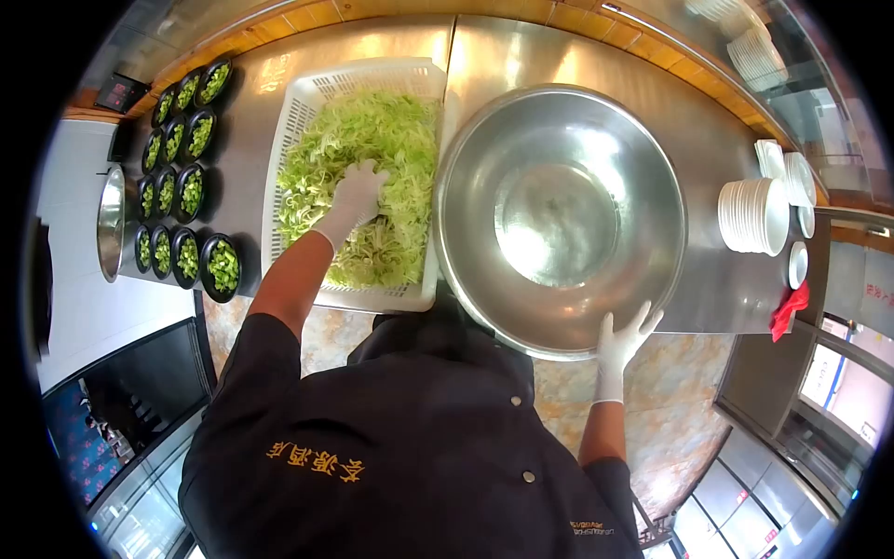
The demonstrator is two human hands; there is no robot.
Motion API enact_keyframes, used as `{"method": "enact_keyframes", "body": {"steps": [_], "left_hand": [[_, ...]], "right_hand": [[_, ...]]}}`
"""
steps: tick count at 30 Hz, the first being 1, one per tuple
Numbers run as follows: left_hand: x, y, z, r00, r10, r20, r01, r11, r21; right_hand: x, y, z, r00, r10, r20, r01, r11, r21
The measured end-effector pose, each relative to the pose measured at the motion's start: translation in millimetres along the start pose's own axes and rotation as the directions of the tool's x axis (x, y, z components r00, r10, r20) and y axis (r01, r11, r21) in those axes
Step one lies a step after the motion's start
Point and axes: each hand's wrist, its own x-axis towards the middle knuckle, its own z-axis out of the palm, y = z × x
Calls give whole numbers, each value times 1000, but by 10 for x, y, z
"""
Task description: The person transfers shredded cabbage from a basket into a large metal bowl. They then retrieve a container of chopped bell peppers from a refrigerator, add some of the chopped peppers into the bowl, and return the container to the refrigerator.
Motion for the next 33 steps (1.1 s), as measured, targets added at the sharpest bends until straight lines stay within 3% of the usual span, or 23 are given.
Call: {"method": "enact_keyframes", "body": {"steps": [2,4,7,8,11,12,14,16,17,20,22,24,27,29,32,33], "left_hand": [[45,-36,-145,996,-53,78,62,992,-110],[-47,-49,-359,989,-95,111,116,973,-201],[-276,-38,-677,979,-71,-193,10,954,-300],[-298,-19,-722,950,-135,-282,71,971,-228],[-510,435,-1446,968,-62,-241,-30,933,-359],[-400,502,-1316,909,199,-367,-406,623,-668],[-313,936,-1375,664,414,-623,-741,476,-474],[-332,1724,-1490,743,395,-540,-610,731,-306],[-354,1992,-1396,863,290,-413,-487,693,-532],[-475,2255,-1143,922,302,-241,-386,756,-529],[-616,1749,-1137,892,343,-293,-452,680,-578],[-724,1106,-748,979,38,-198,-97,949,-300],[-928,277,-274,931,-353,90,356,934,-18],[-952,49,50,936,-330,122,340,938,-71],[-768,-215,-48,963,-232,139,248,962,-112],[-782,-272,-107,978,-208,31,210,966,-151]], "right_hand": [[102,11,34,988,-156,-10,154,983,-101],[51,94,116,989,-141,53,144,988,-54],[28,66,169,980,-184,76,186,982,-20],[36,78,170,978,-195,75,195,981,8],[-1,46,122,976,-210,56,206,976,75],[-6,29,115,975,-219,47,213,972,95],[-20,33,111,974,-218,64,210,971,119],[-17,66,124,969,-240,59,230,963,141],[-33,118,141,965,-256,48,247,957,152],[-68,211,124,963,-265,47,248,943,222],[-83,228,128,960,-276,54,253,931,262],[-109,223,101,948,-314,56,287,917,277],[-111,145,89,934,-355,26,337,906,257],[-101,148,86,929,-366,49,342,903,259],[-102,194,19,920,-377,105,342,905,253],[-74,208,10,914,-386,125,347,903,254]]}}
